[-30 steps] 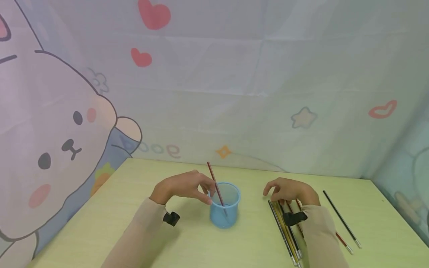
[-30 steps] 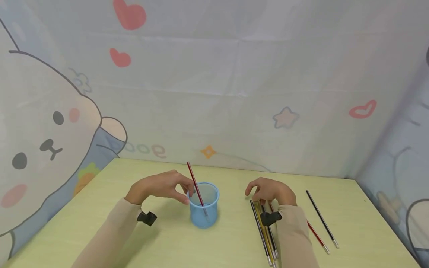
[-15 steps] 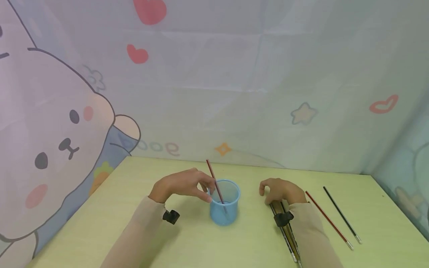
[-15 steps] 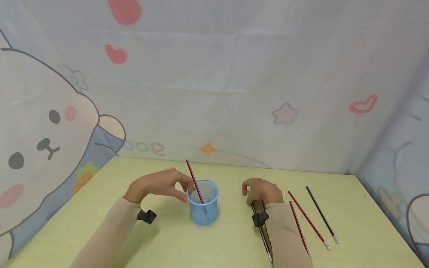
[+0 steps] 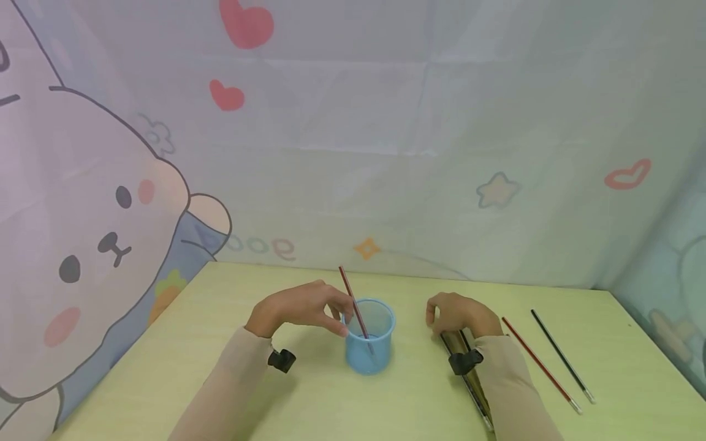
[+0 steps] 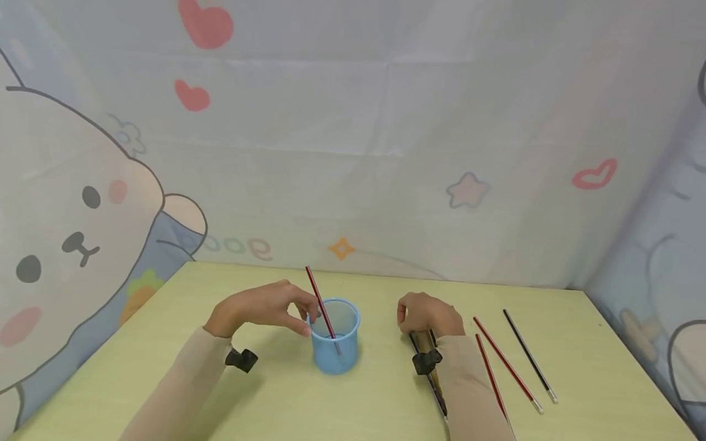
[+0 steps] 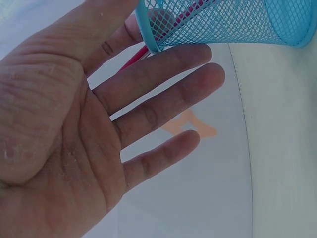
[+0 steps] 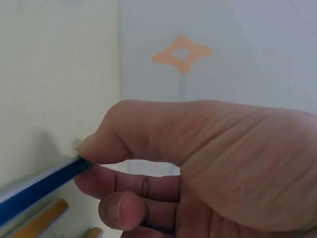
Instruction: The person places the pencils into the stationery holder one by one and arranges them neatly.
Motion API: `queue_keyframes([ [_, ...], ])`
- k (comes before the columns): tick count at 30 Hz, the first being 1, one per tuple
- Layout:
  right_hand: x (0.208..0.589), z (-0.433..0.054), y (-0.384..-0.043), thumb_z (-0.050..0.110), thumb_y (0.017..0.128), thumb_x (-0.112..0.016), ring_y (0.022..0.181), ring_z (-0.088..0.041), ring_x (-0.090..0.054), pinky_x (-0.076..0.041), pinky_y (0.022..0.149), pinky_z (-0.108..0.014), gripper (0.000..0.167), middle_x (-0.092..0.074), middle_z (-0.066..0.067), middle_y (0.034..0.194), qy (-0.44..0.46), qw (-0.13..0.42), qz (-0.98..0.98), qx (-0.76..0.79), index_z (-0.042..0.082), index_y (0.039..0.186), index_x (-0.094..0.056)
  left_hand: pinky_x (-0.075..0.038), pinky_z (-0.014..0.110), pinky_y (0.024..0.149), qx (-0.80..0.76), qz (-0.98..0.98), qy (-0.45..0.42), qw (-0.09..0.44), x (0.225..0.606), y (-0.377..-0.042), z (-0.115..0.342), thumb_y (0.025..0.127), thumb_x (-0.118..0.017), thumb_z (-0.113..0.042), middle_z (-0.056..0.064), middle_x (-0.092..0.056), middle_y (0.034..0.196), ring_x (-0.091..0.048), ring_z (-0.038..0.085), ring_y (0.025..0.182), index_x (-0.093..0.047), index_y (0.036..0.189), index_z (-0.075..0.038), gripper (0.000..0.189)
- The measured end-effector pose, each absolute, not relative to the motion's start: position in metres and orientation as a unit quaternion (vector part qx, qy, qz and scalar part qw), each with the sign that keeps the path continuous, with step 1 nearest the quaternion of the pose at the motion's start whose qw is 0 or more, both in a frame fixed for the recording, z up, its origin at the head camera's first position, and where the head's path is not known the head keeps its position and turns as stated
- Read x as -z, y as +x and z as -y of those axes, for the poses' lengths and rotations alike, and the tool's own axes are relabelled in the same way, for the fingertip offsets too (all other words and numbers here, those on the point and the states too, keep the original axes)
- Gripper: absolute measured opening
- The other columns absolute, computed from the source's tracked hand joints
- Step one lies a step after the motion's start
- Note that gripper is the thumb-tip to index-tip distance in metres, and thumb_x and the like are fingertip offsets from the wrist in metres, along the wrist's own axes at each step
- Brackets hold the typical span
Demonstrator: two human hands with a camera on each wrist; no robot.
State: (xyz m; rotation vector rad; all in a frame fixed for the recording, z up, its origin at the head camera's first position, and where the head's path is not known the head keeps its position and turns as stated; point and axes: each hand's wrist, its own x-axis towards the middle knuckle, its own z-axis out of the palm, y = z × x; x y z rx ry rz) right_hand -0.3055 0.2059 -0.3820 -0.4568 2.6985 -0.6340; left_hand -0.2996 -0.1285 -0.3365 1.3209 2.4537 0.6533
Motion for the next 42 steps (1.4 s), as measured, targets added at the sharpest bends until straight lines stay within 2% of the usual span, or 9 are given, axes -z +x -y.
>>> queue_keyframes([
  [3, 0.377, -0.209, -0.305, 0.002, 0.088, -0.068, 0.063, -0.017, -0.048, -0.039, 0.058, -0.031, 0.012, -0.060, -0.007, 0.090, -0.171, 0.169, -0.938, 0.250, 0.007, 0.097, -0.063, -0.052, 0.031, 0.086, -0.228, -0.848, 0.457, 0.141, 0.339, -0.300, 0.129, 0.089, -0.077, -0.031, -0.004, -0.071, 0.110, -0.066, 0.005, 0.095, -0.066, 0.090, -0.026, 0.013],
  [8, 0.365, -0.214, -0.304, 0.004, 0.092, -0.061, 0.063, -0.017, -0.045, -0.038, 0.057, -0.032, 0.007, -0.064, -0.008, 0.096, -0.208, 0.157, -0.921, 0.289, 0.005, 0.099, -0.060, -0.051, 0.028, 0.085, -0.225, -0.849, 0.457, 0.140, 0.340, -0.301, 0.130, 0.088, -0.077, -0.033, -0.008, -0.071, 0.109, -0.066, 0.004, 0.095, -0.066, 0.090, -0.026, 0.013],
  [17, 0.336, -0.226, -0.297, 0.008, 0.096, -0.062, 0.076, -0.024, -0.054, -0.044, 0.067, -0.036, 0.007, -0.064, -0.007, 0.089, -0.256, 0.098, -0.900, 0.338, 0.007, 0.103, -0.060, -0.051, 0.027, 0.085, -0.222, -0.848, 0.461, 0.140, 0.336, -0.301, 0.128, 0.089, -0.077, -0.032, -0.015, -0.068, 0.109, -0.065, 0.004, 0.095, -0.066, 0.091, -0.028, 0.012],
  [22, 0.325, -0.226, -0.293, 0.010, 0.097, -0.062, 0.077, -0.022, -0.053, -0.045, 0.070, -0.034, 0.007, -0.061, -0.005, 0.086, -0.269, 0.068, -0.892, 0.357, 0.009, 0.103, -0.059, -0.051, 0.028, 0.085, -0.223, -0.846, 0.464, 0.141, 0.335, -0.302, 0.128, 0.089, -0.077, -0.031, -0.009, -0.070, 0.109, -0.065, 0.005, 0.095, -0.067, 0.092, -0.026, 0.012],
  [25, 0.318, -0.225, -0.289, 0.010, 0.098, -0.061, 0.081, -0.023, -0.054, -0.047, 0.073, -0.033, 0.006, -0.060, -0.005, 0.090, -0.269, 0.047, -0.889, 0.369, 0.009, 0.104, -0.059, -0.051, 0.028, 0.085, -0.225, -0.846, 0.462, 0.141, 0.336, -0.302, 0.129, 0.089, -0.077, -0.031, -0.005, -0.071, 0.110, -0.065, 0.005, 0.095, -0.067, 0.092, -0.026, 0.011],
  [30, 0.305, -0.224, -0.280, 0.010, 0.099, -0.059, 0.085, -0.024, -0.057, -0.048, 0.077, -0.033, 0.005, -0.060, -0.007, 0.097, -0.268, -0.001, -0.879, 0.395, 0.009, 0.103, -0.059, -0.051, 0.029, 0.086, -0.229, -0.847, 0.457, 0.143, 0.337, -0.302, 0.130, 0.088, -0.077, -0.033, -0.003, -0.071, 0.112, -0.065, 0.005, 0.096, -0.067, 0.092, -0.027, 0.012],
  [36, 0.295, -0.220, -0.274, 0.011, 0.100, -0.060, 0.078, -0.022, -0.056, -0.047, 0.072, -0.028, 0.011, -0.058, -0.010, 0.099, -0.288, -0.060, -0.829, 0.475, 0.003, 0.108, -0.057, -0.052, 0.034, 0.088, -0.239, -0.844, 0.458, 0.144, 0.342, -0.305, 0.132, 0.088, -0.078, -0.034, -0.003, -0.071, 0.112, -0.066, 0.006, 0.096, -0.067, 0.092, -0.026, 0.014],
  [39, 0.295, -0.218, -0.274, 0.009, 0.100, -0.060, 0.077, -0.021, -0.054, -0.046, 0.069, -0.027, 0.012, -0.058, -0.009, 0.099, -0.284, -0.106, -0.793, 0.529, 0.002, 0.109, -0.057, -0.053, 0.038, 0.089, -0.246, -0.839, 0.463, 0.144, 0.345, -0.307, 0.132, 0.088, -0.077, -0.034, -0.003, -0.071, 0.112, -0.066, 0.006, 0.095, -0.067, 0.093, -0.025, 0.014],
  [42, 0.296, -0.214, -0.276, 0.006, 0.099, -0.060, 0.078, -0.017, -0.057, -0.049, 0.072, -0.024, 0.011, -0.059, -0.005, 0.098, -0.270, -0.157, -0.751, 0.581, 0.003, 0.109, -0.057, -0.053, 0.040, 0.089, -0.248, -0.837, 0.466, 0.144, 0.346, -0.308, 0.130, 0.088, -0.077, -0.035, -0.001, -0.071, 0.111, -0.066, 0.006, 0.095, -0.067, 0.094, -0.025, 0.015],
])
